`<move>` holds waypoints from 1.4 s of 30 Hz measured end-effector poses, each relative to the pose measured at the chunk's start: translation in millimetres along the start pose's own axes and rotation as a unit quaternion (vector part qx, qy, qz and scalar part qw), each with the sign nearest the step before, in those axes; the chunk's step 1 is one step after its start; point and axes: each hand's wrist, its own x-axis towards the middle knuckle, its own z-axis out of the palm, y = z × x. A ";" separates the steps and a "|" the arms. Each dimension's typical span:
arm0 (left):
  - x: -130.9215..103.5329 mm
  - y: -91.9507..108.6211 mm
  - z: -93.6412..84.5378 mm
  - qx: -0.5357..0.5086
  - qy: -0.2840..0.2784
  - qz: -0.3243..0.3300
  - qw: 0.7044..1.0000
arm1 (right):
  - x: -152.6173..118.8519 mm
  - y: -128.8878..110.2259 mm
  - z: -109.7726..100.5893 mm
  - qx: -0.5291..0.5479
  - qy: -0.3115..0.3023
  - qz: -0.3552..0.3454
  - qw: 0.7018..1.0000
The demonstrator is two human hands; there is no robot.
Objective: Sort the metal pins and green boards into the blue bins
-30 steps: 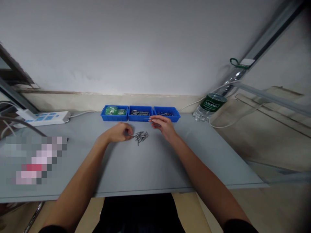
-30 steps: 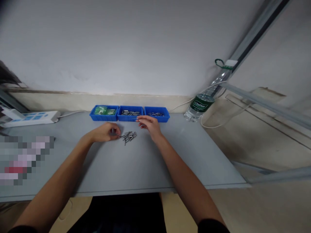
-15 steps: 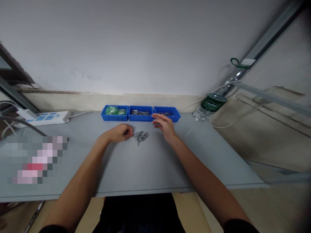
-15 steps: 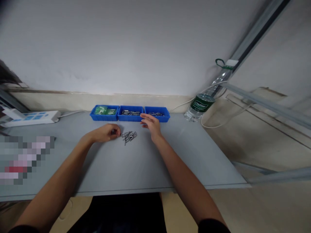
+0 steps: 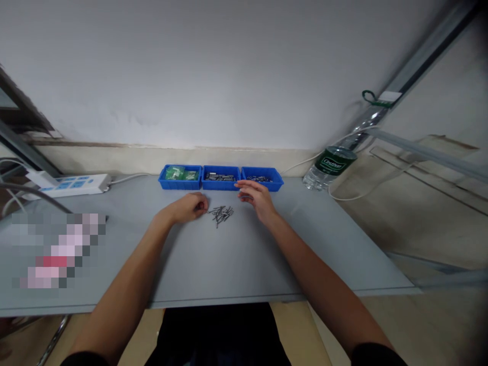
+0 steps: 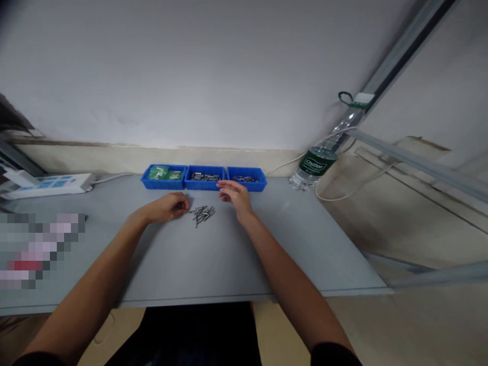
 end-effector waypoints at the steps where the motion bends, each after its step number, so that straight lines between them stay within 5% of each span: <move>1: -0.4 0.6 -1.2 0.001 0.003 0.002 1.000 | 0.0 0.0 0.1 0.001 0.000 0.000 1.000; 8: 2.1 17.0 -7.1 -0.069 0.060 -0.001 0.996 | -0.9 -0.3 0.7 -0.013 -0.022 0.004 1.000; 13: 9.2 27.7 0.3 -0.116 0.163 0.019 0.980 | -5.2 2.8 5.1 -0.093 -0.143 -0.014 0.985; 16: 11.2 31.3 5.5 -0.140 0.175 0.032 0.974 | -9.7 2.9 9.3 -0.093 -0.228 -0.023 0.969; 19: 11.5 33.7 7.9 -0.152 0.179 0.036 0.971 | -12.5 1.5 11.7 -0.078 -0.250 -0.022 0.965; 28: 9.8 29.5 5.0 -0.060 0.141 0.001 0.988 | -6.6 -2.6 4.0 -0.085 -0.172 -0.023 0.981; 37: 11.6 9.8 16.9 0.001 0.048 -0.012 0.999 | 9.9 -0.3 -16.5 -0.009 0.087 -0.042 0.995; 42: 10.4 6.2 20.0 0.019 0.061 -0.003 0.998 | 10.5 -0.9 -18.6 -0.012 0.100 -0.029 0.995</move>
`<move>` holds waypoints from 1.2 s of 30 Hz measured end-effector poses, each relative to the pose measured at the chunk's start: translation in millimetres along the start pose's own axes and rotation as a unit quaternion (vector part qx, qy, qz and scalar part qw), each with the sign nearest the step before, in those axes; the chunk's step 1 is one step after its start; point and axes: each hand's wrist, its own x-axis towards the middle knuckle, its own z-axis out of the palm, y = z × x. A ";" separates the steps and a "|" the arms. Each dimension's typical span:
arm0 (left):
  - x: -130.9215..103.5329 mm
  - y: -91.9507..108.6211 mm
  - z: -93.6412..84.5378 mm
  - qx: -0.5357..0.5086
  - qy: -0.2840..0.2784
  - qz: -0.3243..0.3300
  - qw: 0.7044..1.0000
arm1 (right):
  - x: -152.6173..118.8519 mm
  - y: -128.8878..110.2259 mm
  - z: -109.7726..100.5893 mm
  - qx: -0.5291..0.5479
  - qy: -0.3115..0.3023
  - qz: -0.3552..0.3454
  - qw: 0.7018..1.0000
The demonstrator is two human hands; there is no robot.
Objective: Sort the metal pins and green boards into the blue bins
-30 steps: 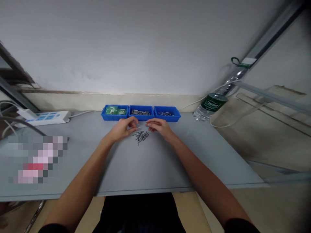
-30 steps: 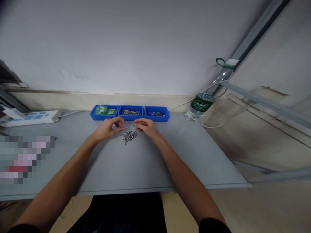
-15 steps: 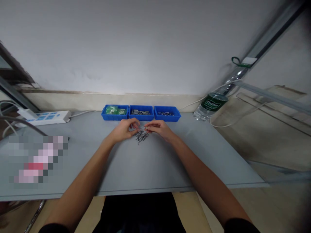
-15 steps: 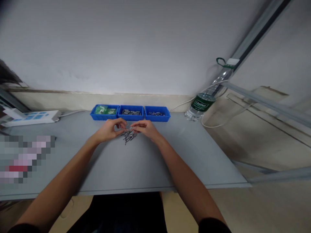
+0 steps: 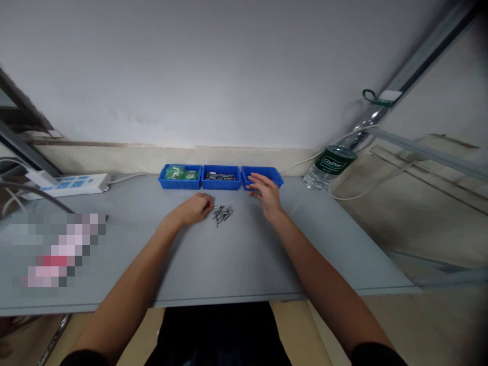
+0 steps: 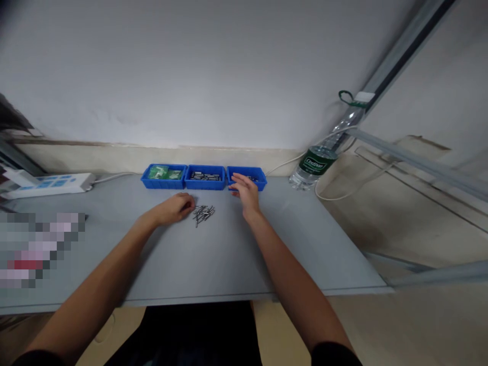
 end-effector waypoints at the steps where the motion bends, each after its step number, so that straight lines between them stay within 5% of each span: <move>1: -0.4 0.3 -0.4 0.000 0.001 0.000 1.000 | -0.8 -0.3 0.6 0.000 -0.005 0.004 1.000; 6: 0.3 8.1 -7.0 -0.029 0.011 -0.015 0.999 | -5.6 -0.1 5.6 -0.023 -0.074 0.003 0.997; 14: 3.6 23.7 -14.0 -0.038 0.099 0.036 0.994 | -19.6 1.5 18.5 -0.075 -0.270 -0.016 0.960; 20: 4.1 24.4 -8.9 -0.032 0.120 0.065 0.990 | -26.4 1.0 23.3 -0.056 -0.320 0.005 0.946; 29: 5.3 8.4 4.8 0.030 0.077 0.010 0.997 | -16.8 0.7 15.8 -0.052 -0.256 0.007 0.965; 36: 7.1 5.2 11.6 0.025 0.041 -0.006 0.999 | -6.2 -2.2 8.9 0.048 -0.036 0.018 0.998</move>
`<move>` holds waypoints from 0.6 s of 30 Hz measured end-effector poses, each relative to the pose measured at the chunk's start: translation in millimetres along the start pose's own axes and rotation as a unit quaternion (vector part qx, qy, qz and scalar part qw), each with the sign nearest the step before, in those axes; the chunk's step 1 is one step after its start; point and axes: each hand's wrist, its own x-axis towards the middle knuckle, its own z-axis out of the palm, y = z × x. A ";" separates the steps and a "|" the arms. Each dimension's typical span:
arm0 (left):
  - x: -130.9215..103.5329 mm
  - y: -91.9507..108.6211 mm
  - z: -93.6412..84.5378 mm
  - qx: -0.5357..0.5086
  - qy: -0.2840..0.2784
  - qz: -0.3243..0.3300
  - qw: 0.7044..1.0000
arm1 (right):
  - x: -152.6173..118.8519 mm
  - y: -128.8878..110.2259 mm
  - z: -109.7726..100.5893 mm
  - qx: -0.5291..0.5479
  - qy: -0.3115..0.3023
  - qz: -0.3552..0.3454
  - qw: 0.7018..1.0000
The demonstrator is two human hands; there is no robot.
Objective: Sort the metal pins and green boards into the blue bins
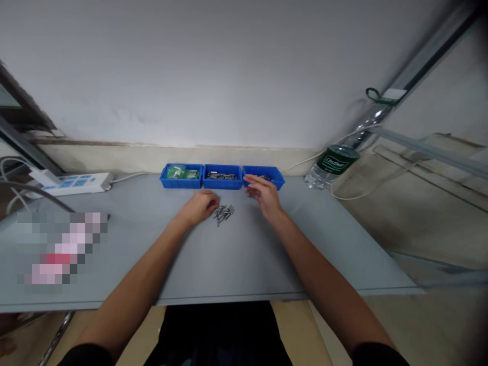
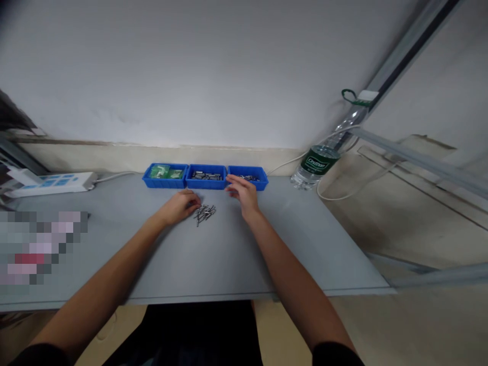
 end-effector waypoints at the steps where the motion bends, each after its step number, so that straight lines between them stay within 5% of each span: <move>1: 0.5 0.0 0.9 0.002 -0.001 0.001 1.000 | 0.7 -0.5 -0.4 0.006 0.028 0.007 1.000; 4: 1.2 -0.7 3.2 0.009 -0.003 0.004 1.000 | 1.1 -1.8 -1.0 0.004 0.060 0.015 0.998; 11: -1.3 -6.5 4.3 0.002 0.035 -0.016 0.999 | -1.9 -0.5 2.4 -0.009 0.025 0.009 1.000; 18: 1.4 7.3 -7.4 -0.094 0.094 -0.005 0.991 | -5.8 3.7 6.4 -0.071 -0.078 0.001 0.994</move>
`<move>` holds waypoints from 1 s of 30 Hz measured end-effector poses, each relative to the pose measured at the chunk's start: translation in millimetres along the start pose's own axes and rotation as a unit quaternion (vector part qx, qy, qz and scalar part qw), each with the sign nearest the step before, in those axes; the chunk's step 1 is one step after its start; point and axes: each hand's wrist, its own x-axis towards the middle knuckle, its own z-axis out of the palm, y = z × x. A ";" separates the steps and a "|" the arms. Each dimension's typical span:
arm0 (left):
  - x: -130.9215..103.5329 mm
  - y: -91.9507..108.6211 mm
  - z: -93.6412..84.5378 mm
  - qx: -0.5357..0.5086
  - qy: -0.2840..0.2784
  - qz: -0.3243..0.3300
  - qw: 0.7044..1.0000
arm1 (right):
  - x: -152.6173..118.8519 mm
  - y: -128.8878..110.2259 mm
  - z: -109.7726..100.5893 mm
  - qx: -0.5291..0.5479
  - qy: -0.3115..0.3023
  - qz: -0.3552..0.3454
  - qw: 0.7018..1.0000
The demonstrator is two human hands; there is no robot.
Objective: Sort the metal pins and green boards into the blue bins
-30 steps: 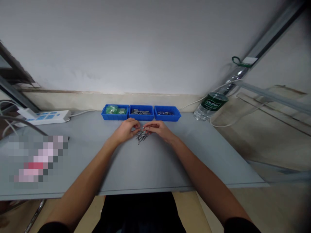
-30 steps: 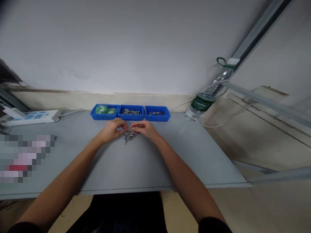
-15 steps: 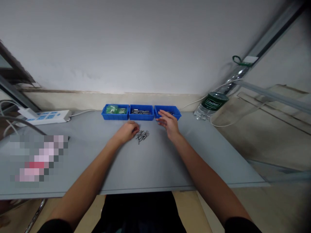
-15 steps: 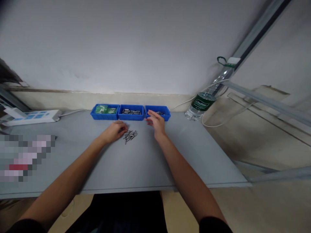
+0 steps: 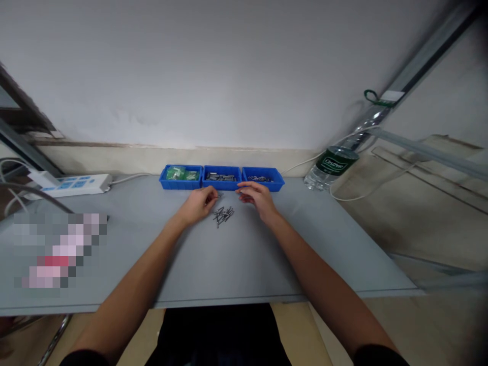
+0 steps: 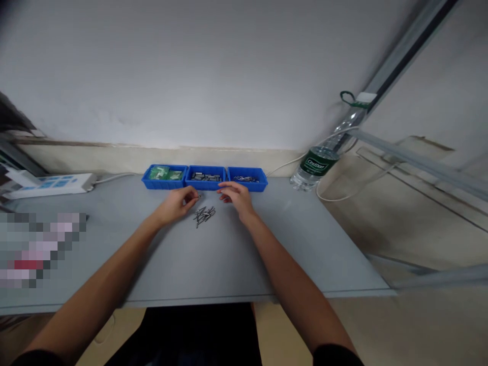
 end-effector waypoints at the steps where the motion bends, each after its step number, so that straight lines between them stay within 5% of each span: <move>1: 0.8 3.0 -1.1 -0.006 0.006 0.013 1.000 | -0.9 0.4 1.0 -0.015 -0.026 -0.004 1.000; 8: 1.2 10.7 -3.3 -0.022 0.050 0.079 0.995 | -8.8 1.9 8.4 -0.039 -0.164 -0.005 0.986; 17: 0.9 13.5 -5.3 0.005 0.003 0.035 0.999 | -12.8 -0.4 12.7 -0.020 -0.141 0.017 0.990; 22: -0.1 8.8 -5.9 0.038 -0.058 -0.015 0.997 | -5.3 -3.7 4.3 -0.005 -0.063 0.008 0.998; 30: -4.3 -2.1 -5.3 0.072 -0.111 -0.032 0.991 | 6.6 -5.1 -16.3 0.084 0.177 -0.011 0.981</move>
